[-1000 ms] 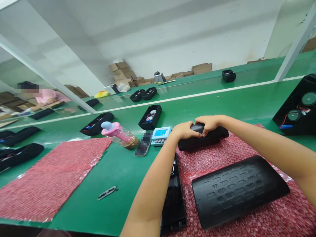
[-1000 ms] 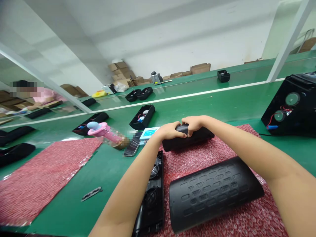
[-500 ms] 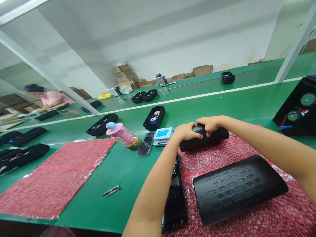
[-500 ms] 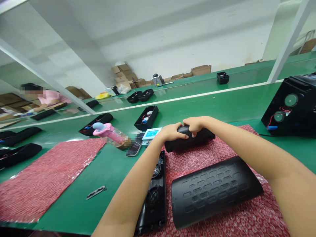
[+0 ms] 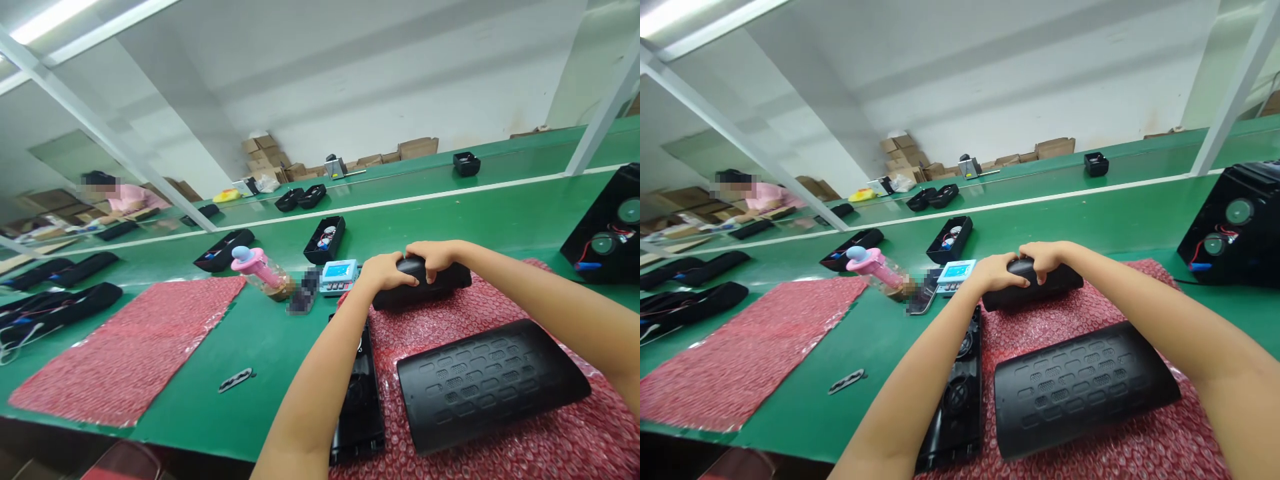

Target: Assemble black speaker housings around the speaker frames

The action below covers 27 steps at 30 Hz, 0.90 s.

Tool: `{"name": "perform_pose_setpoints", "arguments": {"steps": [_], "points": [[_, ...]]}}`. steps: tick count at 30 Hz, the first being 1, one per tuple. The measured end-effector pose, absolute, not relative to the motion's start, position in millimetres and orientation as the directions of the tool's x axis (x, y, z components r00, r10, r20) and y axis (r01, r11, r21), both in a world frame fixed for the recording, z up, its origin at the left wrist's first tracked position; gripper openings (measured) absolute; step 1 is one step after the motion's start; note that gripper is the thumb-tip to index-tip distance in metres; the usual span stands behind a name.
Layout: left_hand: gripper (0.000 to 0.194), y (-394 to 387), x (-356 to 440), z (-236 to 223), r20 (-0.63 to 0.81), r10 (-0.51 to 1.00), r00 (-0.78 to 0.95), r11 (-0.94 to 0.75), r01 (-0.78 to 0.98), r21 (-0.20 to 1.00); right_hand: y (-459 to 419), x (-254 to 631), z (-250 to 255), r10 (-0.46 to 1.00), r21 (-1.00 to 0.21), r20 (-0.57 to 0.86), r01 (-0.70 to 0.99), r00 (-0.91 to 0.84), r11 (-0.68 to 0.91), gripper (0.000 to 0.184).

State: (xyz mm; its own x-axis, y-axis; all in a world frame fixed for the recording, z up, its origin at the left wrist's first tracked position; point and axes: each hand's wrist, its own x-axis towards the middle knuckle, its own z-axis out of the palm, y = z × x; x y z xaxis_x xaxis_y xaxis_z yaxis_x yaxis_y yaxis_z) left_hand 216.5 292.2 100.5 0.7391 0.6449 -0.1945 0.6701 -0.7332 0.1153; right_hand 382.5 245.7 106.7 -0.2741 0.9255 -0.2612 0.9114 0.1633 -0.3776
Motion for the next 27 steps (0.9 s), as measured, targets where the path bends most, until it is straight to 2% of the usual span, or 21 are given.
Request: {"name": "perform_pose_setpoints", "arguments": {"steps": [10,14,17,21,25,27], "points": [[0.066,299,213,107,-0.276,0.517,0.810,-0.809,0.568,0.153,241,381,107,0.925,-0.346,-0.252,0.919,-0.286,0.190,0.058],[0.062,297,211,106,-0.254,0.517,0.818,-0.815,0.560,0.147,241,382,107,0.920,-0.342,-0.252,0.917,-0.299,0.205,0.059],[0.067,291,209,105,-0.212,0.535,0.818,-0.815,0.566,0.125,239,382,106,0.918,-0.331,-0.252,0.919,-0.306,0.215,0.064],[0.074,273,202,101,-0.146,0.556,0.818,-0.816,0.570,0.091,235,383,103,0.917,-0.284,-0.252,0.930,-0.308,0.234,0.079],[0.076,240,189,90,-0.032,0.576,0.816,-0.816,0.577,0.039,226,380,97,0.903,-0.199,-0.293,0.944,-0.313,0.263,0.114],[0.082,227,179,86,0.014,0.571,0.821,-0.821,0.570,0.035,216,375,93,0.899,-0.157,-0.289,0.943,-0.329,0.294,0.122]]}}
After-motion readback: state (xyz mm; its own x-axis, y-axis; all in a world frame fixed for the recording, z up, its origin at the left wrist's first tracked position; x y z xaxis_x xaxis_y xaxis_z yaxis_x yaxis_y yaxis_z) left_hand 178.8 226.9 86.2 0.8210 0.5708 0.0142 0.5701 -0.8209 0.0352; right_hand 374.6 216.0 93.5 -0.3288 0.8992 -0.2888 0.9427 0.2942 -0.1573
